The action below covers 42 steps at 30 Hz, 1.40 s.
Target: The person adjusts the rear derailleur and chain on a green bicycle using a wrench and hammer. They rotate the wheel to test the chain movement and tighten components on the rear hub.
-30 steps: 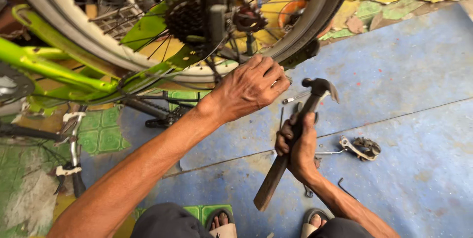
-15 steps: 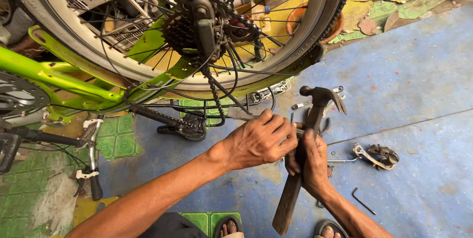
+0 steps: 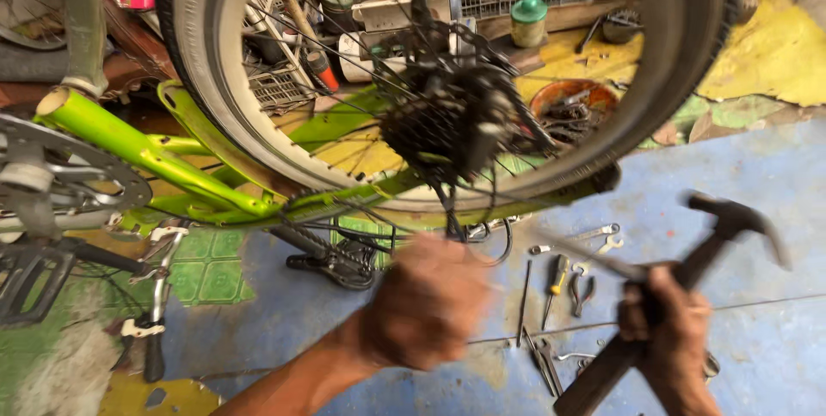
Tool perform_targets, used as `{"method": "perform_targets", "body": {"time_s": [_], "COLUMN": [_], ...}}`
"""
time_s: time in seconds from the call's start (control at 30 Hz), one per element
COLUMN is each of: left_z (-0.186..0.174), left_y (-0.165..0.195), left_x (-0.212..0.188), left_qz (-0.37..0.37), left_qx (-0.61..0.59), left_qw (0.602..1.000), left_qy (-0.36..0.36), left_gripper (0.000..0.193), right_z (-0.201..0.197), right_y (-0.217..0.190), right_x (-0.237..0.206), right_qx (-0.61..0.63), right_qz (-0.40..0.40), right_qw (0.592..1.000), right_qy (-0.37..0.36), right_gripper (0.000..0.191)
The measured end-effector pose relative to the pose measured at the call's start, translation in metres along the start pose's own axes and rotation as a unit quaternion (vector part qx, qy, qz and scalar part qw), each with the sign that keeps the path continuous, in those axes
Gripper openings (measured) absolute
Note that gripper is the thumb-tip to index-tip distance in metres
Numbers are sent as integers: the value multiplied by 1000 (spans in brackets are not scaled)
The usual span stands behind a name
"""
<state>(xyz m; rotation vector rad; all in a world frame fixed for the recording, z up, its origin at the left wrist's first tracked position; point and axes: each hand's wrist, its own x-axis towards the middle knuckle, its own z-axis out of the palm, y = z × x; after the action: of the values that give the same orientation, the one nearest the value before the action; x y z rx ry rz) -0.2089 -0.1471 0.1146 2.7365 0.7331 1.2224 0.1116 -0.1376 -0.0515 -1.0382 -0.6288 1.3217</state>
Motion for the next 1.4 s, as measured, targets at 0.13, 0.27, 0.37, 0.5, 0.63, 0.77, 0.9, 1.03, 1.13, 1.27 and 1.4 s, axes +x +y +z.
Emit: {"method": "perform_targets", "body": {"time_s": [0.13, 0.27, 0.37, 0.5, 0.63, 0.77, 0.9, 1.03, 1.13, 1.27, 1.4], "left_z": [-31, -39, -46, -56, -62, -68, -71, -74, -72, -70, -71], "left_y": [-37, -59, -64, -68, -76, -86, -93, -99, -102, -103, -100], "left_x": [1, 12, 15, 16, 16, 13, 6, -4, -9, -11, -10], "left_qz": [-103, -115, -142, -167, -152, -147, -147, -129, -126, -131, -129], "left_qx": [197, 213, 137, 119, 111, 102, 105, 116, 125, 110, 104], "left_qw": [965, 962, 972, 971, 972, 975, 976, 979, 978, 980, 981], "left_qy": [140, 127, 126, 125, 141, 134, 124, 110, 108, 104, 97], "left_gripper": [31, 44, 41, 35, 34, 31, 23, 24, 25, 23, 24], "right_z": [-7, 0, 8, 15, 8, -12, -20, -2, 20, 46, 70], "right_y": [-11, -21, -33, -45, -37, 1, 58, 110, 144, 179, 203], "right_x": [24, 24, 16, 6, -10, -32, -49, -65, -76, -80, -83], "right_qx": [-10, -94, -139, -118, -124, -178, -186, -197, -213, -203, -283], "right_qz": [30, 147, 161, 201, 214, 277, 345, 409, 456, 420, 410], "right_qw": [993, 974, 974, 951, 940, 910, 881, 854, 827, 871, 863], "right_qy": [112, 141, 82, 205, 233, 253, 265, 255, 251, 153, 88], "right_gripper": [24, 33, 50, 27, 26, 36, 30, 29, 37, 33, 25]}}
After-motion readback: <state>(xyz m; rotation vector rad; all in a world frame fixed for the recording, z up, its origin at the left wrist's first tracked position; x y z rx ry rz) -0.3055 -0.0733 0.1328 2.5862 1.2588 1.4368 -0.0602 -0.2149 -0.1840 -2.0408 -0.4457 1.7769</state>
